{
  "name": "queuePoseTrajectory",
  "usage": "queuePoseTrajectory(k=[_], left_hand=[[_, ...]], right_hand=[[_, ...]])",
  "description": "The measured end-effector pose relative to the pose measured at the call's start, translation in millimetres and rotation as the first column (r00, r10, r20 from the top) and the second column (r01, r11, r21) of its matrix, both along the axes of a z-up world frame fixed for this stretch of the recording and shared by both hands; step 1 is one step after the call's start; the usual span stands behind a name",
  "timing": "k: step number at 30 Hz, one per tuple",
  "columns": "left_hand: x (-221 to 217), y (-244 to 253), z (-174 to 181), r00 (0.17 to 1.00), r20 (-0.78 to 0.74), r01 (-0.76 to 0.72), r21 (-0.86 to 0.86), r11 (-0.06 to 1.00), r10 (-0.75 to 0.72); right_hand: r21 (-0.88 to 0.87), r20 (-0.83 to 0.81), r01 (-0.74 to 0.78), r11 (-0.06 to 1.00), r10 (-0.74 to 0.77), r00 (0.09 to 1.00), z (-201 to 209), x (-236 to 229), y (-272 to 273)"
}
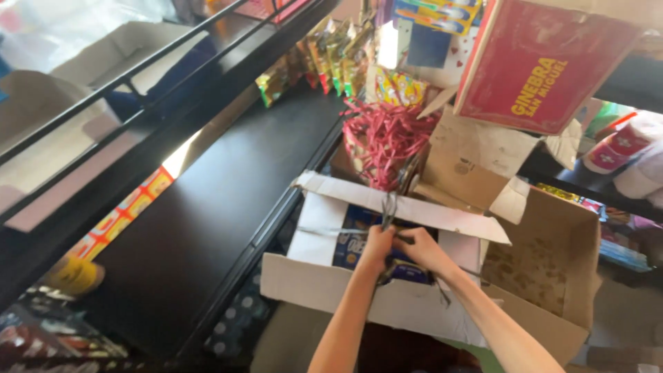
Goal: Stock snacks and boxes onto shelves in a grocery store.
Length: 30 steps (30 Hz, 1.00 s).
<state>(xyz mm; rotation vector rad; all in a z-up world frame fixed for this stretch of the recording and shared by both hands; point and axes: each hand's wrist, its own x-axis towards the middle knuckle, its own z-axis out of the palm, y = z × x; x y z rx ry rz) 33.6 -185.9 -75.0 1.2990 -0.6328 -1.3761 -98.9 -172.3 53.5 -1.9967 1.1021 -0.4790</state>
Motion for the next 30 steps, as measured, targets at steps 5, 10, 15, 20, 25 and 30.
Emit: queuePoseTrajectory(k=[5,10,15,20,25,30], left_hand=[[33,-12,18,0.976,-0.216,-0.041,-0.037,0.998,0.032],[60,-36,2,0.961,-0.276,-0.053,-0.074,0.996,0.03],[64,-59,-35,0.998,-0.009,-0.068,-0.223,0.972,0.068],[60,-97,-87,0.926,0.176,-0.217,-0.478,0.851,0.335],[82,-152,-104,0.944,0.204,-0.082,-0.617,0.783,0.26],[95,-146,-115,0.835,0.438,0.016,-0.626,0.779,0.335]], right_hand=[[-0.064,0.144,0.033,0.997,-0.023,0.989,-10,24,-14],[-0.219,0.164,0.109,0.97,-0.073,0.984,-46,41,-50],[-0.184,0.096,0.147,0.972,-0.131,0.987,-64,47,-87],[-0.041,-0.127,0.094,0.995,-0.099,0.987,-27,61,-102],[-0.636,0.069,-0.099,0.765,0.184,0.98,-259,8,-231],[-0.432,0.062,-0.087,0.897,0.126,0.99,-199,38,-178]])
